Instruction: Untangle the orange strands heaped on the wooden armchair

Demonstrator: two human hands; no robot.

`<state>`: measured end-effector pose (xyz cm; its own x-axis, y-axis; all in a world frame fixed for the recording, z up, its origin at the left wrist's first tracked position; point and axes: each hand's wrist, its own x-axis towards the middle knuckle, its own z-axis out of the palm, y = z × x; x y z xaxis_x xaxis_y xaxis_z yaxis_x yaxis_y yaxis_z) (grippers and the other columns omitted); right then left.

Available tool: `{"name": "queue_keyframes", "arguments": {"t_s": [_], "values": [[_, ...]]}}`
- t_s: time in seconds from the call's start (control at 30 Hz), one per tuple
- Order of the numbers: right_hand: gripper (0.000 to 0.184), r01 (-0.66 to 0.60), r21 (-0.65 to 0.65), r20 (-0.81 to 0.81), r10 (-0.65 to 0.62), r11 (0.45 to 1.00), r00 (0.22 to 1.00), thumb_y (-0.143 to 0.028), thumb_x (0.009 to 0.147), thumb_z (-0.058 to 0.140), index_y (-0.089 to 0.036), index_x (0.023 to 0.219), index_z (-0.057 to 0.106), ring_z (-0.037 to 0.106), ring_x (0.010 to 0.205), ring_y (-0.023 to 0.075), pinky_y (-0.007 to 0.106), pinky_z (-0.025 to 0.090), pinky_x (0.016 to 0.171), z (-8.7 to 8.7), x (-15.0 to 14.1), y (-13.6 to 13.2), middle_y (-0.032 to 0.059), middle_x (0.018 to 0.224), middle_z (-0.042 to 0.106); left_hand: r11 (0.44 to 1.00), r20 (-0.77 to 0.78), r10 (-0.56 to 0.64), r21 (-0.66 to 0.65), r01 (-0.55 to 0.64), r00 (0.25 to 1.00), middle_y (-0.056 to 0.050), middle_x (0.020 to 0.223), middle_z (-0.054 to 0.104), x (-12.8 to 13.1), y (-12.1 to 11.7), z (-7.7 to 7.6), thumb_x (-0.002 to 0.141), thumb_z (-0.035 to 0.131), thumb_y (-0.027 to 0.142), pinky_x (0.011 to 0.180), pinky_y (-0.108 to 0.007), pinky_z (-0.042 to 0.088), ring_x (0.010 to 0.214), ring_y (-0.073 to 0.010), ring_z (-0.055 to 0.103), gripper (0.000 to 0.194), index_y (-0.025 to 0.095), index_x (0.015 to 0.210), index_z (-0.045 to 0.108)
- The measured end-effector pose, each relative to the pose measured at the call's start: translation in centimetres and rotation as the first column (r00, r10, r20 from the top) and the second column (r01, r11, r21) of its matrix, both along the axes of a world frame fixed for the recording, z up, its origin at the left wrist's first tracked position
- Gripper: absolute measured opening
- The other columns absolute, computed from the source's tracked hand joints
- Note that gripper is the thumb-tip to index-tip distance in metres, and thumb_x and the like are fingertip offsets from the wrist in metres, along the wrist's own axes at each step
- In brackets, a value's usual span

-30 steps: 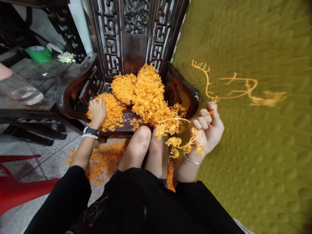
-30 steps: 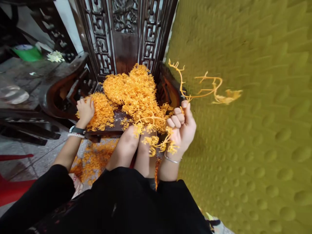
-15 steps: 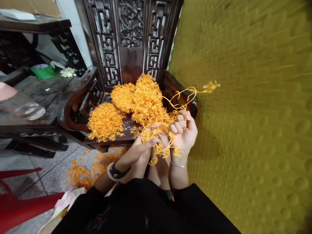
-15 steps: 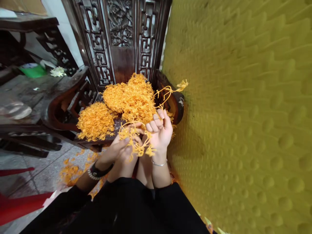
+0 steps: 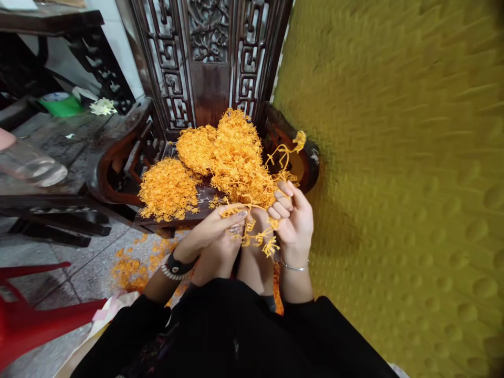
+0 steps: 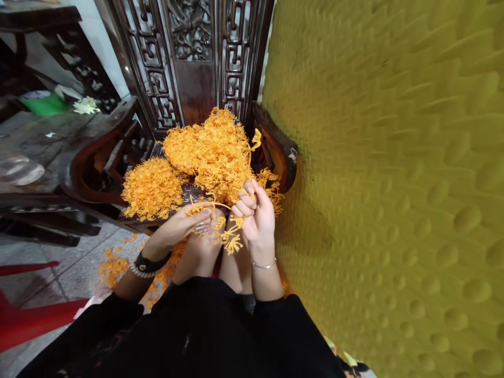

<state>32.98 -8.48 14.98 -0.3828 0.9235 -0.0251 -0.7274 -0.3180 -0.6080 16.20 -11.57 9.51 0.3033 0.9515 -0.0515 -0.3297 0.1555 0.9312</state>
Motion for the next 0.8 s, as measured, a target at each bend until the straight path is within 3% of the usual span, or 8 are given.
{"name": "queue_keyframes", "arguments": {"t_s": [0.07, 0.13, 0.3, 0.4, 0.53, 0.67, 0.8], "values": [[0.030, -0.022, -0.008, 0.025, 0.022, 1.000, 0.999, -0.025, 0.095, 0.038, -0.020, 0.065, 0.034, 0.003, 0.038, 0.0056, 0.014, 0.021, 0.034, 0.4, 0.7, 0.2, -0.0104, 0.049, 0.013, 0.998, -0.128, 0.003, 0.058, 0.005, 0.992, -0.005, 0.084, 0.064, -0.5, -0.7, -0.1, 0.081, 0.063, 0.039, 0.077, -0.028, 0.048, 0.079, -0.0153, 0.059, 0.026, 0.015, 0.092, 0.065], [0.030, -0.093, -0.035, 0.065, 0.095, 0.995, 0.993, -0.025, 0.095, 0.040, -0.020, 0.065, 0.033, 0.004, 0.039, 0.0055, 0.014, 0.022, 0.035, 0.8, 1.6, 0.3, -0.0103, 0.050, 0.013, 0.983, -0.298, -0.044, 0.155, 0.094, 0.953, -0.006, 0.087, 0.062, -1.2, -1.6, 0.0, 0.086, 0.055, 0.042, 0.083, -0.031, 0.046, 0.086, -0.0176, 0.057, 0.027, 0.015, 0.088, 0.062], [0.032, -0.285, -0.125, 0.144, 0.302, 0.950, 0.942, -0.024, 0.093, 0.044, -0.020, 0.064, 0.031, 0.003, 0.039, 0.0053, 0.015, 0.023, 0.037, 1.5, 3.0, -0.3, -0.0105, 0.050, 0.013, 0.879, -0.639, -0.121, 0.286, 0.381, 0.759, -0.005, 0.084, 0.058, -3.0, -4.1, 1.5, 0.094, 0.039, 0.041, 0.080, -0.031, 0.044, 0.086, -0.0176, 0.052, 0.033, 0.016, 0.081, 0.054], [0.034, -0.312, -0.132, 0.178, 0.332, 0.941, 0.926, -0.026, 0.092, 0.047, -0.020, 0.063, 0.030, 0.002, 0.039, 0.0044, 0.016, 0.020, 0.037, 1.8, 3.0, -1.4, -0.0110, 0.048, 0.013, 0.842, -0.697, -0.148, 0.283, 0.458, 0.702, -0.004, 0.088, 0.056, -3.9, -5.3, 2.4, 0.097, 0.033, 0.036, 0.080, -0.029, 0.042, 0.083, -0.0153, 0.050, 0.030, 0.017, 0.086, 0.052], [0.038, -0.323, -0.118, 0.209, 0.341, 0.939, 0.916, -0.029, 0.090, 0.051, -0.020, 0.062, 0.027, 0.003, 0.038, 0.0037, 0.017, 0.016, 0.038, 2.4, 2.8, -2.7, -0.0111, 0.048, 0.011, 0.814, -0.686, -0.180, 0.298, 0.498, 0.705, -0.004, 0.091, 0.056, -4.7, -6.7, 3.1, 0.098, 0.031, 0.034, 0.082, -0.028, 0.041, 0.087, -0.0150, 0.050, 0.028, 0.018, 0.090, 0.053], [0.043, -0.323, -0.088, 0.251, 0.335, 0.942, 0.908, -0.031, 0.089, 0.055, -0.020, 0.061, 0.023, 0.003, 0.037, 0.0033, 0.018, 0.015, 0.037, 3.1, 2.3, -3.2, -0.0109, 0.048, 0.008, 0.833, -0.694, -0.155, 0.291, 0.471, 0.703, -0.005, 0.090, 0.059, -5.5, -7.7, 3.1, 0.097, 0.031, 0.036, 0.083, -0.029, 0.040, 0.087, -0.0165, 0.053, 0.032, 0.018, 0.087, 0.055], [0.040, -0.351, -0.013, 0.289, 0.339, 0.936, 0.895, -0.031, 0.088, 0.054, -0.020, 0.060, 0.029, 0.006, 0.038, 0.0033, 0.019, 0.013, 0.038, 3.6, 1.3, -3.2, -0.0103, 0.048, 0.011, 0.826, -0.746, -0.183, 0.237, 0.512, 0.640, -0.004, 0.087, 0.061, -6.8, -8.5, 2.8, 0.098, 0.031, 0.035, 0.089, -0.031, 0.038, 0.088, -0.0164, 0.053, 0.035, 0.017, 0.084, 0.057]]}}
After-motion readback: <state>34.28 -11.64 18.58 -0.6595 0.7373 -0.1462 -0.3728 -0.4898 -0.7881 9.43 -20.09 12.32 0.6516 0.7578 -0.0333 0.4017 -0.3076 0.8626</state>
